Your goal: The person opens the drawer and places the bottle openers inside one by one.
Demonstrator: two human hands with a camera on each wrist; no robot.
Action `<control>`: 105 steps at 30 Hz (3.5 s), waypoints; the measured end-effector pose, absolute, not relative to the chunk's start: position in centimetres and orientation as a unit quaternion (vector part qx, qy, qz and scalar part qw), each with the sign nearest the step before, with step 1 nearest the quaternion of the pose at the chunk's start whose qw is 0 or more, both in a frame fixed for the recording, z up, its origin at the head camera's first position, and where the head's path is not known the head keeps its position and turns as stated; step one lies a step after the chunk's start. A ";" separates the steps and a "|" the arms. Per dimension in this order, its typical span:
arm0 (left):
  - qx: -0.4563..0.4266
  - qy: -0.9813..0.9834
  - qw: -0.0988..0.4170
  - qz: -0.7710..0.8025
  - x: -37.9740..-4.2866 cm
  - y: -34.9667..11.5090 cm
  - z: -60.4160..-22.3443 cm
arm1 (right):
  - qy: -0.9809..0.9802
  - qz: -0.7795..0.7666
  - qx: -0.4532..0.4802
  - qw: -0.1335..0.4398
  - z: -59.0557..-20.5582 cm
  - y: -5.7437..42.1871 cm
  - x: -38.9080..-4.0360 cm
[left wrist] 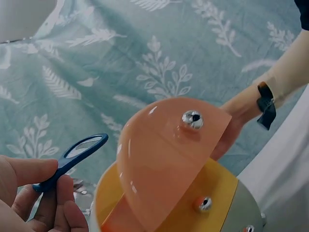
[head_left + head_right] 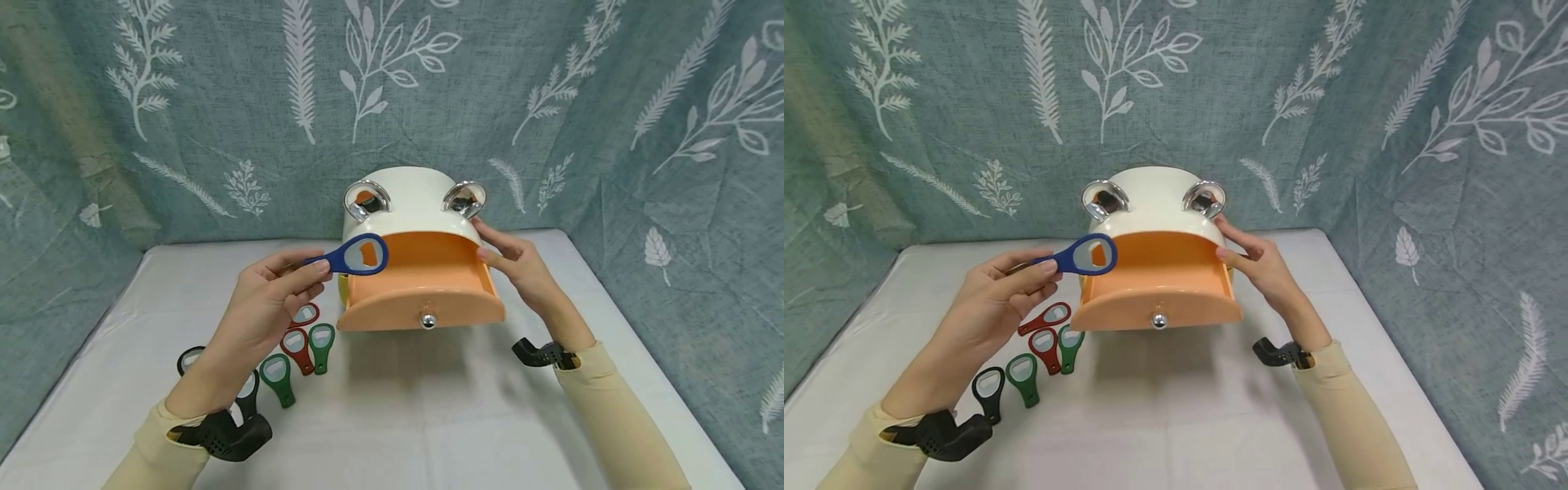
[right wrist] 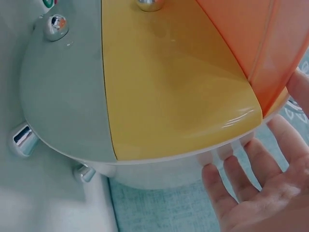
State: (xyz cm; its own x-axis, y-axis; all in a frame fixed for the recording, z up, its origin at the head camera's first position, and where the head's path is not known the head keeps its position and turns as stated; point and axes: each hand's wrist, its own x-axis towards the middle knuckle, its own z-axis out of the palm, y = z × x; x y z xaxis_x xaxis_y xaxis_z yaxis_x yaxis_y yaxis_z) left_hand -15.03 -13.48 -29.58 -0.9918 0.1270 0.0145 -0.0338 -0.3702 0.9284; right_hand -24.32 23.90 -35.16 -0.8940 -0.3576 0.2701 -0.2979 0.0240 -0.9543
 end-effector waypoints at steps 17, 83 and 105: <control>0.052 0.638 0.072 0.765 -16.1 -10.9 -29.5 | 0.725 -0.648 -0.232 0.030 -35.2 23.8 -24.4; -0.024 0.758 0.003 0.651 -16.8 -26.1 -45.4 | 0.675 -0.705 -0.216 0.018 -35.9 23.8 -24.5; -0.073 0.831 -0.039 0.550 -17.1 -23.9 -46.0 | 0.666 -0.711 -0.225 0.015 -36.0 24.0 -24.4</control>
